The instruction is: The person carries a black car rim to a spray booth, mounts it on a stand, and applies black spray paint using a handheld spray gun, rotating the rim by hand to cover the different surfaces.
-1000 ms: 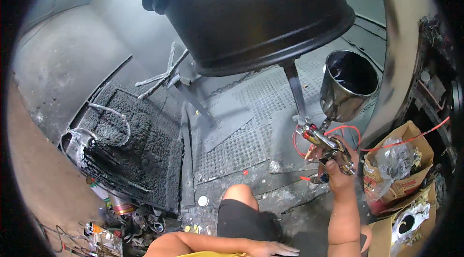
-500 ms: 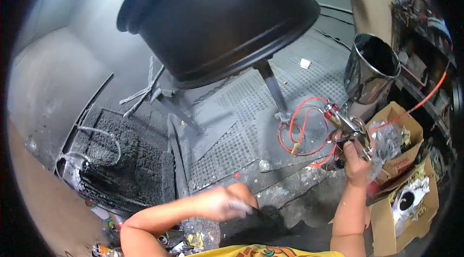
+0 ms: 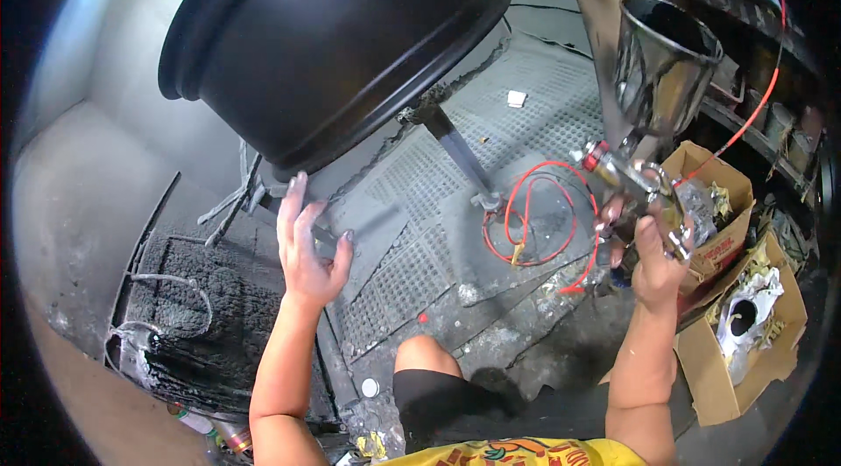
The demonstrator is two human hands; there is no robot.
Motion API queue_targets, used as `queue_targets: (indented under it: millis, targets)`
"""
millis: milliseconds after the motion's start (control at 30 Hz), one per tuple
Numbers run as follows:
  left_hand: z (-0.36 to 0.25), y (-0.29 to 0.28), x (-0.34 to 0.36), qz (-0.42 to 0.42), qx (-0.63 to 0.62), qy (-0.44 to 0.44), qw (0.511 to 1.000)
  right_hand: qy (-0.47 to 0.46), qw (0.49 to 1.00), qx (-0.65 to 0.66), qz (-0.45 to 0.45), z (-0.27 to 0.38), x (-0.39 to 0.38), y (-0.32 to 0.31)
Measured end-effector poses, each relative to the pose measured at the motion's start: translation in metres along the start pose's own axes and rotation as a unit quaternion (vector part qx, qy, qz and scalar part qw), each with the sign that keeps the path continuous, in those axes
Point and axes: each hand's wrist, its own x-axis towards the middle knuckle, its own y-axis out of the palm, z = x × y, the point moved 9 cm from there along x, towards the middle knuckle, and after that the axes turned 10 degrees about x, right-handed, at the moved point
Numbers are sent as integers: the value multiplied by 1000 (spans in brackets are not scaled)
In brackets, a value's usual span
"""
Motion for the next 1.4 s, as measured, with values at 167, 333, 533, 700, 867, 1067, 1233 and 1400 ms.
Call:
queue_targets:
  millis: [167,333,533,700,867,1067,1233,1400]
  targets:
    - [7,26,-1,25,40,-23,999,-32,994,-101,-8,32,25,-9]
    - [9,36,-2,28,53,-45,997,-3,996,-83,-7,55,23,-2]
    - [10,41,-2,26,54,-46,997,107,991,-10,77,54,-6,32]
    - [13,44,-4,21,62,-42,997,118,990,-17,74,53,-1,39]
    - [13,43,-4,8,38,-45,998,25,996,-79,24,66,26,18]
    - [12,44,-3,7,38,-47,998,-43,991,-128,-19,67,37,-1]
    - [21,47,-5,2,45,-41,998,21,999,-25,26,45,18,1]
    - [27,46,-9,-8,47,-49,998,106,987,57,111,3,2,12]
